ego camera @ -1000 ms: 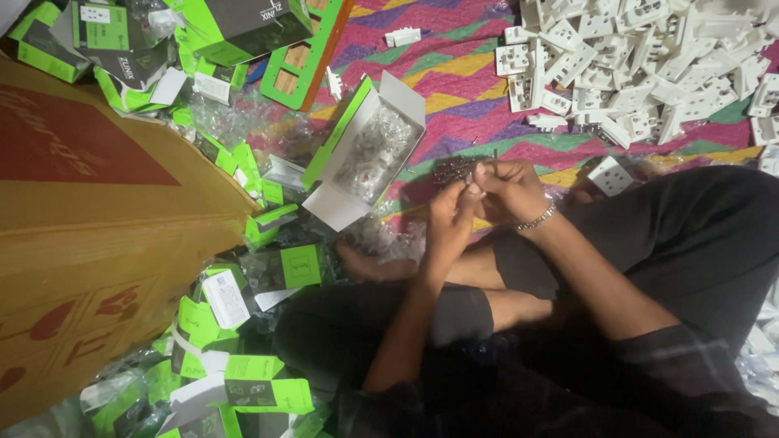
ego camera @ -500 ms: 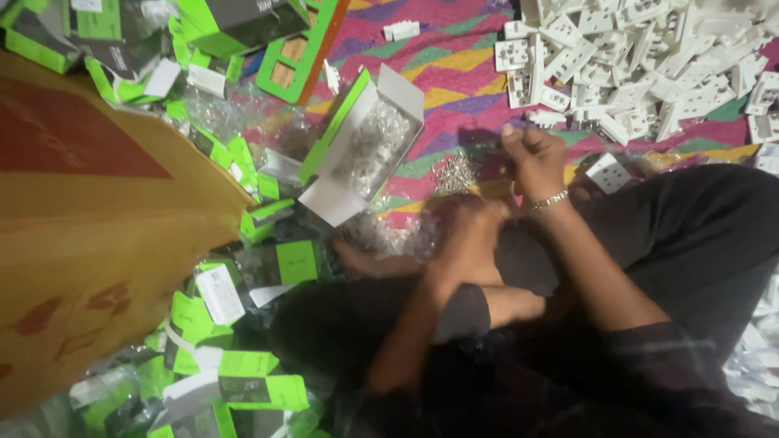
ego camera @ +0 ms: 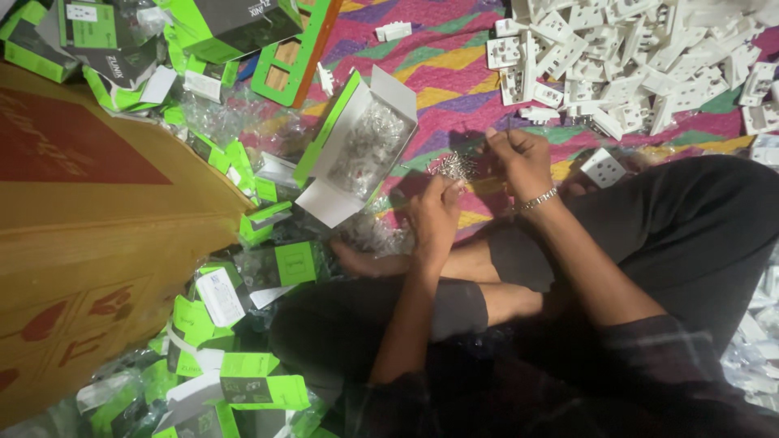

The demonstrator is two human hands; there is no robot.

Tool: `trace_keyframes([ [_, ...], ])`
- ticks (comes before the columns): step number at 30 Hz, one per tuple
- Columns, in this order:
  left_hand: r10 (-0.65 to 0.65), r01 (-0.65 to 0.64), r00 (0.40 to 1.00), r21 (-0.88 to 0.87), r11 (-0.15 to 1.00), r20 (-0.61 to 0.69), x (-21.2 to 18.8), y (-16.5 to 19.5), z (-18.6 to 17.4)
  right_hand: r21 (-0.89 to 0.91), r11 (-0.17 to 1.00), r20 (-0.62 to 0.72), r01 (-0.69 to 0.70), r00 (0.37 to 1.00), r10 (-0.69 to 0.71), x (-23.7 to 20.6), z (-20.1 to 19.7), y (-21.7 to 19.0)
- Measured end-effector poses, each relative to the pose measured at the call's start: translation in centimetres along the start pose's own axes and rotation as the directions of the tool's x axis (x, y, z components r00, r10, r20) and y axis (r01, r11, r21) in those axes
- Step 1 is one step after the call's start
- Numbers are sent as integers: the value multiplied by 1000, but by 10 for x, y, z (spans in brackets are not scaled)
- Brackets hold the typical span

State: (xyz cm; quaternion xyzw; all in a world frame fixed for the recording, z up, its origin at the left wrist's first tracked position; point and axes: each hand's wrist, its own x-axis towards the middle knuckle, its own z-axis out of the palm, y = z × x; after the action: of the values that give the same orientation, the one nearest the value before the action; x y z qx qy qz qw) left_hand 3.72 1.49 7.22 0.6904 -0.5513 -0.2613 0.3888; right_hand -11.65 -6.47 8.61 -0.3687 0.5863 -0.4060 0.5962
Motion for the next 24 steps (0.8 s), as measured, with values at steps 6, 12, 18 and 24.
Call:
trace_keyframes([
  [6, -130, 104, 990, -310, 945, -62, 4, -18, 8, 16, 999, 40, 48, 998, -48, 2, 0, 2],
  [12, -271, 220, 962, -515, 829, -25, 3, -45, 22, -7, 999, 78, 47, 996, -46, 0, 2, 3],
  [18, -315, 261, 949, -614, 745, 21, 5, -46, 26, -235, 964, 269, 126, 961, -60, -3, 7, 7],
  [24, -242, 230, 970, -469, 853, 36, 5, -24, 15, -320, 934, 362, 160, 931, -35, -3, 6, 13],
])
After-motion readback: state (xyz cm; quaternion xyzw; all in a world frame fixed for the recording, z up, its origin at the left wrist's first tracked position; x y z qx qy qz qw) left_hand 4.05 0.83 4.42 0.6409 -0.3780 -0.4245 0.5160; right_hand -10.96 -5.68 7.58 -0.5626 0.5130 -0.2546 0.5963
